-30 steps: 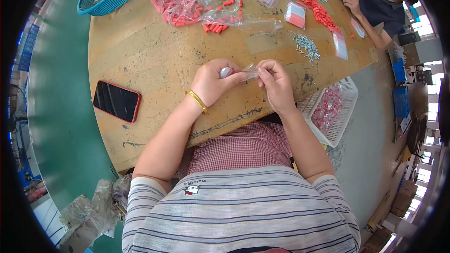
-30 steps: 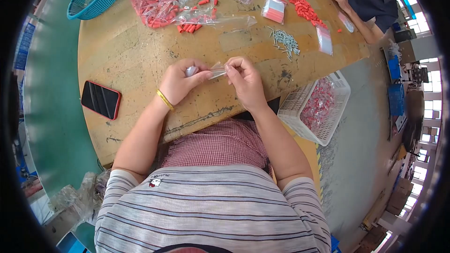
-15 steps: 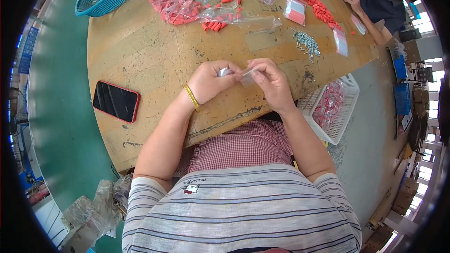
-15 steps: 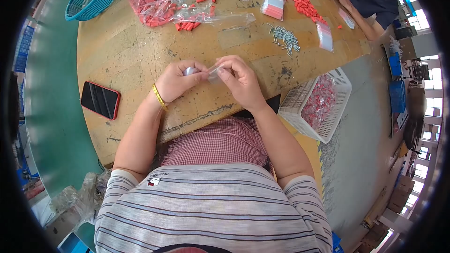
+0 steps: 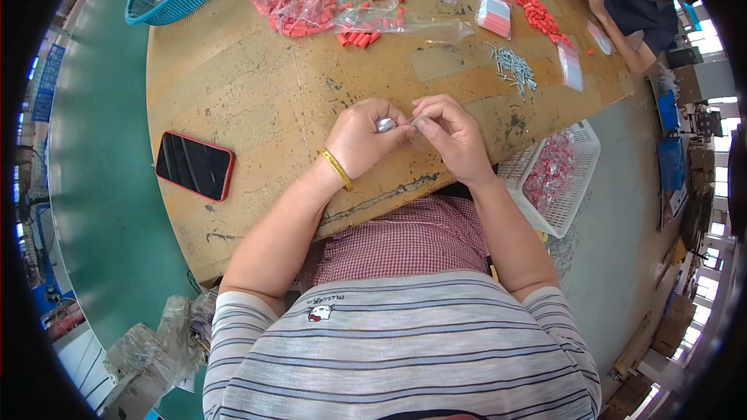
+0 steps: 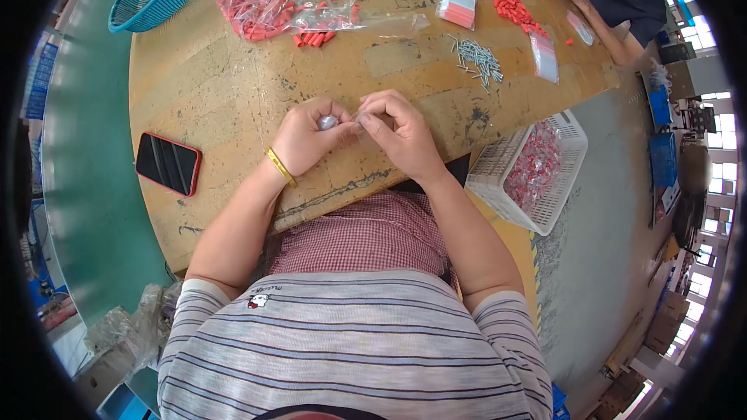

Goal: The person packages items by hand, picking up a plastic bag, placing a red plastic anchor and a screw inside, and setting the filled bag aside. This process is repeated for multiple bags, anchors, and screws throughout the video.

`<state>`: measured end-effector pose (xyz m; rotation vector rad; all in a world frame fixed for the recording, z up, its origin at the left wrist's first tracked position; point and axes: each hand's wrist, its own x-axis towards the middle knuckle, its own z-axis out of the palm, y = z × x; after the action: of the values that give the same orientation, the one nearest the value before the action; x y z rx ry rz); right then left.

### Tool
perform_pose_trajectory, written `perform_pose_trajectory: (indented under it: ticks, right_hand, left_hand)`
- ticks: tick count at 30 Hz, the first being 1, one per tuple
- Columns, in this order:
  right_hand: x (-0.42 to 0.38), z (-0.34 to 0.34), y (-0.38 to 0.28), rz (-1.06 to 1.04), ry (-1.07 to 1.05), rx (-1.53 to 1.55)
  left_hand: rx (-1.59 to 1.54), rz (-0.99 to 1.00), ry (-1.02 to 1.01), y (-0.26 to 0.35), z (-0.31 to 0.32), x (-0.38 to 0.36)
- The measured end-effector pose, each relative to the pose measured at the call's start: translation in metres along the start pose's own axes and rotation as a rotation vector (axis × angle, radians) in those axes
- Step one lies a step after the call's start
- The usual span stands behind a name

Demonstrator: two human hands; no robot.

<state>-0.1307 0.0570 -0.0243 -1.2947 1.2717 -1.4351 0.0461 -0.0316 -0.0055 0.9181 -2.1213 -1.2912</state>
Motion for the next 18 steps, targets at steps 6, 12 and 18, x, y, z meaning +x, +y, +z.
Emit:
perform_pose_trajectory:
  ticks: [6,12,18]
  right_hand:
    - [-0.0019,0.0104,-0.0051,-0.186,0.244,-0.324]
    - [-0.0020,0.0110,-0.0022,-0.245,0.133,-0.535]
    - [-0.0004,0.0097,-0.0039,-0.239,0.102,-0.532]
  left_hand:
    - [0.000,-0.070,0.031,0.0023,0.0014,-0.0009]
    - [0.183,0.091,0.074,-0.0009,0.0039,-0.0018]
    - [0.033,0.031,0.033,0.0013,-0.0007,-0.0010]
